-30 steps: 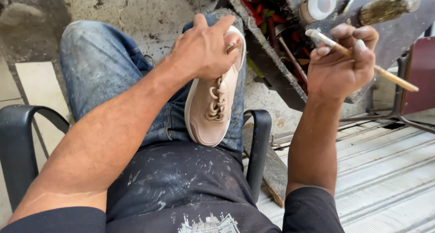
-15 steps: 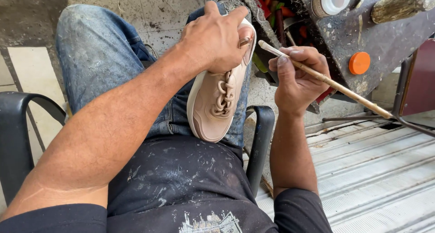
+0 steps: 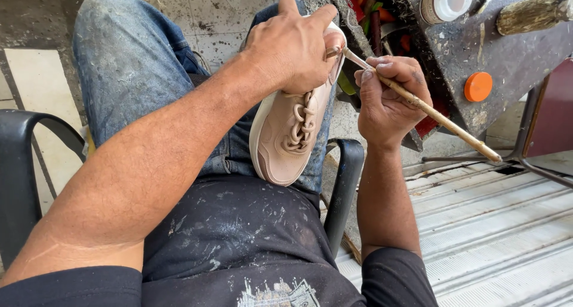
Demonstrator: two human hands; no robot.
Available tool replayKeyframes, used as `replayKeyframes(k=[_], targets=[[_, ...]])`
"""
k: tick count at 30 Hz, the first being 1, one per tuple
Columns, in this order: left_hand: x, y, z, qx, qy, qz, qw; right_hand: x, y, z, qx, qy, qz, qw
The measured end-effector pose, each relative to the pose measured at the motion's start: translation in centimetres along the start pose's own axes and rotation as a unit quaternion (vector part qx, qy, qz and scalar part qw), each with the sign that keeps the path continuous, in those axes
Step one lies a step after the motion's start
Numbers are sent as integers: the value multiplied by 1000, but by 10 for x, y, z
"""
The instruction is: Applying dye to the edges of a sneaker using a small brush
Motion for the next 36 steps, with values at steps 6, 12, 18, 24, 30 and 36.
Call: replayKeyframes(k=[6,12,18,24,30,36], targets=[[1,-4,2,3,1,1,1000,9,-2,4,8,17,-36,999],[2,-3,5,-25,-19,-5,999,29,-10,3,51,63,-112,990],[0,-2,4,-23,-23,-5,999,42,-17,-1,77,82,-184,977],[0,-2,5,-34,-28,-2,999,42,-21,4,81,94,-171,977],[1,-2,5,-30,-24,1,999,47,-26,10,70,114,-183,974],[1,-3,5,-18,-15,4,1000,51,-30,10,67,135,-211,966]])
Point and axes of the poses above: each hand's wrist, its own z-axis towards the middle knuckle, its own y-axis out of the back of the hand, x = y × z, the point moved 10 cm from there along z, towards the middle knuckle, and after that the axes turned 1 degree about -y, right-handed, at the moved point
